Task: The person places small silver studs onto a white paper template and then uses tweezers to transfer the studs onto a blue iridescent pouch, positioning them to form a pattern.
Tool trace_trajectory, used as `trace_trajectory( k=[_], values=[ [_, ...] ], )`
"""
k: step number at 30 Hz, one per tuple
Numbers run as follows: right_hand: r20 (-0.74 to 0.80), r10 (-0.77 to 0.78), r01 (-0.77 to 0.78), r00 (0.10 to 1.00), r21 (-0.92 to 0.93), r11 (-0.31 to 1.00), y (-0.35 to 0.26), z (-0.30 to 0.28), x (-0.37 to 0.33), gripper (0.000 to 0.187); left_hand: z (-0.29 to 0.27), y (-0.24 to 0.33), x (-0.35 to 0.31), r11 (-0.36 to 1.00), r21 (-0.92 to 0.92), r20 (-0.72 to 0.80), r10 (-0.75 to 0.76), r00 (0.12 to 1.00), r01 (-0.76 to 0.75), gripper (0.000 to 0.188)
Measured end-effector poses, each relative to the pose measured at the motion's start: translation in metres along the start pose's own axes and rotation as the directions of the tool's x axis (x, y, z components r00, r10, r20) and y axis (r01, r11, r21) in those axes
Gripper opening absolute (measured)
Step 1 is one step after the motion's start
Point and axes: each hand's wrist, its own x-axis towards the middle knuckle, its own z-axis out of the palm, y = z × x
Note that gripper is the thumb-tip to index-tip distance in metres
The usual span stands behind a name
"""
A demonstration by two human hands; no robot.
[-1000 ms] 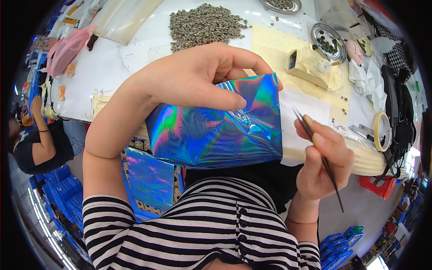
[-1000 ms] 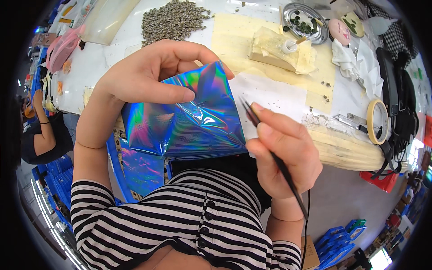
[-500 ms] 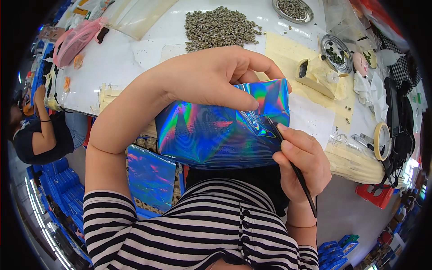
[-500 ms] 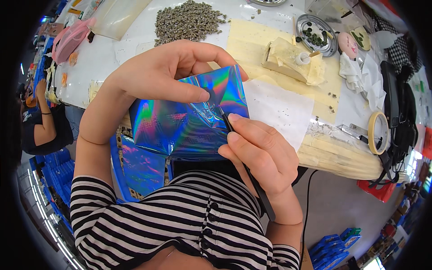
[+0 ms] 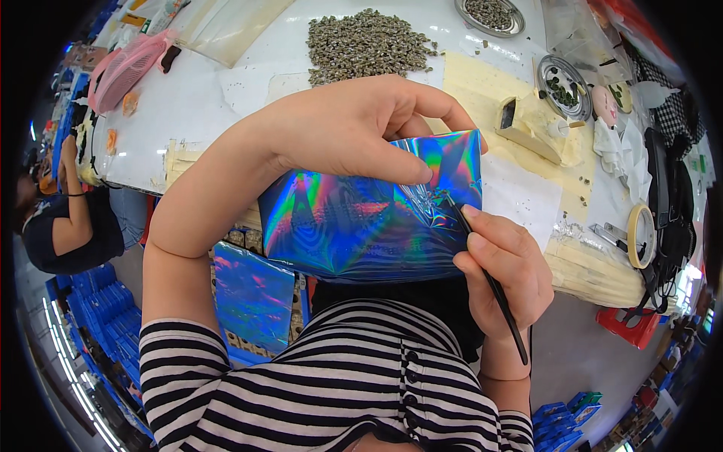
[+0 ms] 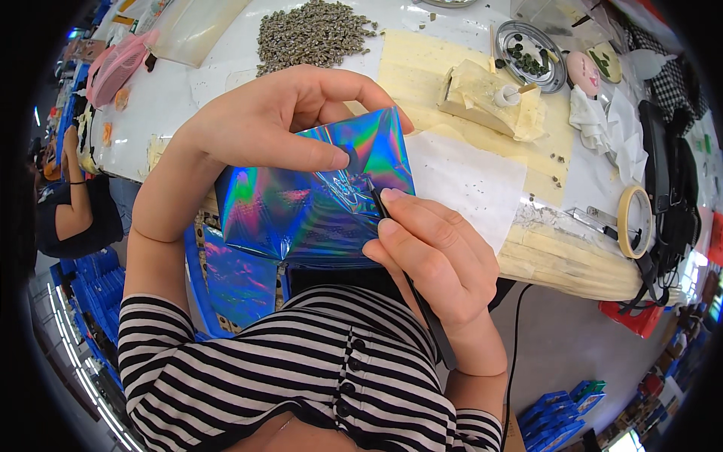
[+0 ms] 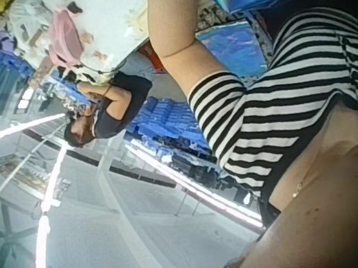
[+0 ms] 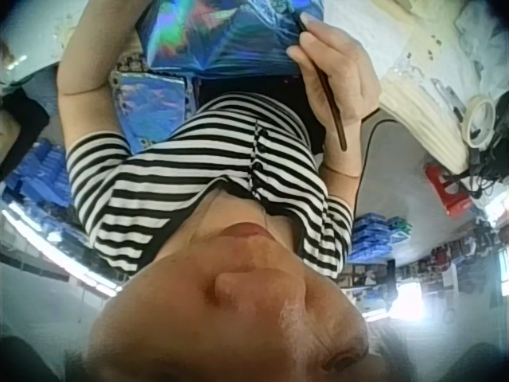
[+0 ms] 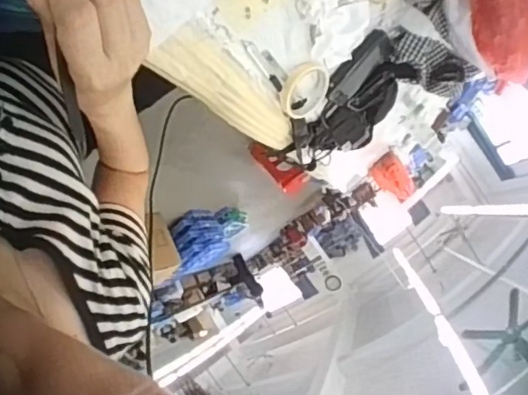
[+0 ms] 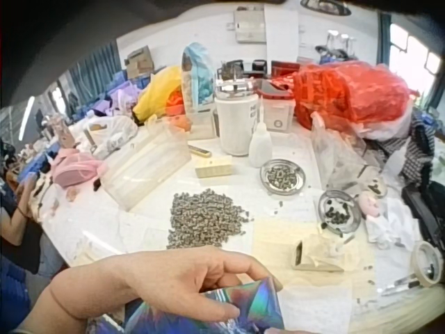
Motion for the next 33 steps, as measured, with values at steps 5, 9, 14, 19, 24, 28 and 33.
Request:
trace_trajectory(
  k=[5,9,14,19,24,28,33],
  values=[
    [0.003,-0.022,0.022,1.000,-0.009,1.000,0.0013,0.0012,-0.0003,0.030,0.0001,-0.0008,0.0001,1.000,0.007,0.008,0.028,1.000,-0.028,0.051],
    [0.003,-0.037,0.037,0.999,-0.028,0.999,0.0016,0.0008,-0.0003,0.030,0.0002,0.0000,0.0005,1.000,-0.001,0.013,0.016,1.000,-0.016,0.051],
    [0.002,-0.051,0.051,0.999,-0.031,0.998,0.0021,0.0007,-0.0015,0.030,-0.0009,-0.0025,0.0005,0.999,0.034,-0.005,0.026,1.000,-0.026,0.049],
    [-0.008,-0.030,0.029,1.000,-0.016,0.999,0.0009,-0.0005,-0.0015,0.030,-0.0005,-0.0006,-0.0002,0.999,0.026,-0.011,-0.019,1.000,0.020,0.050],
    [-0.012,-0.017,0.017,1.000,0.002,1.000,-0.0006,-0.0018,-0.0014,0.030,-0.0023,-0.0023,0.0001,0.999,0.036,-0.001,-0.034,0.999,0.034,0.052],
    [-0.009,-0.019,0.019,1.000,0.004,1.000,-0.0007,-0.0011,-0.0008,0.030,-0.0025,-0.0027,0.0002,0.999,0.040,0.001,-0.032,0.999,0.032,0.052],
    [-0.007,-0.011,0.011,1.000,0.014,1.000,-0.0009,-0.0032,-0.0023,0.031,-0.0014,-0.0034,0.0010,1.000,0.019,-0.010,-0.010,1.000,0.011,0.051]
  ],
)
